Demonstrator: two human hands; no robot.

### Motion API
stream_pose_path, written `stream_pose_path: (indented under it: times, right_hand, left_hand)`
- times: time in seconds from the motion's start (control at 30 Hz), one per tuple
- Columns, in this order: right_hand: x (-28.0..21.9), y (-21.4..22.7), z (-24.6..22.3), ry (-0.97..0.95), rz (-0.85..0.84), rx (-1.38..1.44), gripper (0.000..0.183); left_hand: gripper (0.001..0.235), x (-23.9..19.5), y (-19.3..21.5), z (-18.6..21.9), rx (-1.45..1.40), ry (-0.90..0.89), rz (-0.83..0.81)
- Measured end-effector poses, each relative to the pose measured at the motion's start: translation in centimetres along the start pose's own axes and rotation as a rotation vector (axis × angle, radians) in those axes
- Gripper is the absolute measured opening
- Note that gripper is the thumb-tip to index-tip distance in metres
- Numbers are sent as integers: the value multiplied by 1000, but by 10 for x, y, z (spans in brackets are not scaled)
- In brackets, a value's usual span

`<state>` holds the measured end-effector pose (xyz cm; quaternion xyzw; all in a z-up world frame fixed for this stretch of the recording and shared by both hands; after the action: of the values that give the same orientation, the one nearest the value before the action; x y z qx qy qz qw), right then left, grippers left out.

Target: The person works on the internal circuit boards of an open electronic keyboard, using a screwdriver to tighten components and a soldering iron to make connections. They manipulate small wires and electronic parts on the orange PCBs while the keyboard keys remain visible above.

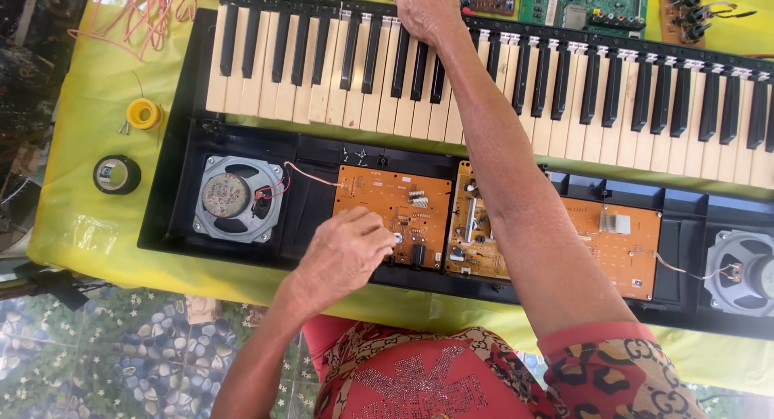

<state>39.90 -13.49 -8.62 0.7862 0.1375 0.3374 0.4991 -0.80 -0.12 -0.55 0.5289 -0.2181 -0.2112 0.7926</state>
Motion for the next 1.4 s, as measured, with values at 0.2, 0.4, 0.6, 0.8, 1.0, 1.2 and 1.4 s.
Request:
stream_pose_path:
  times: [0.2,0.4,0.6,0.8,1.0,1.2,1.4]
  right_hand:
    - [5,6,-8,11,51,34,26]
    - [6,-8,9,-85,20,15,27]
    - [2,-3,3,-27,34,-4,25]
    - [2,-6,5,-47,47,-12,24]
    - [4,5,0,-54,44,10,25]
    - [0,23,-19,32,61,134,21]
    - [3,25,-32,162,84,115,16]
  left_hand:
    - [7,16,2,13,142,-35,-94]
    - [5,23,2,14,154,-91,-106]
    - [11,23,9,18,170,-164,-61]
    - [10,19,8,19,204,-184,-25]
    - [5,12,6,16,193,-144,1]
    - [9,4,6,-12,83,-71,225]
    - [7,40,57,-39,-417,-40,459]
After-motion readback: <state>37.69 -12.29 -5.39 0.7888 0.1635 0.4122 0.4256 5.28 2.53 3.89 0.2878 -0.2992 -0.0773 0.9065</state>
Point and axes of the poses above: each hand's wrist, its own x-axis towards the middle knuckle, its own y-axis out of the back of the hand, z = x × y, the point moved 2 cm from there along x, towards the middle knuckle, and after that the axes turned 3 degrees about y, right-handed, at the moved point
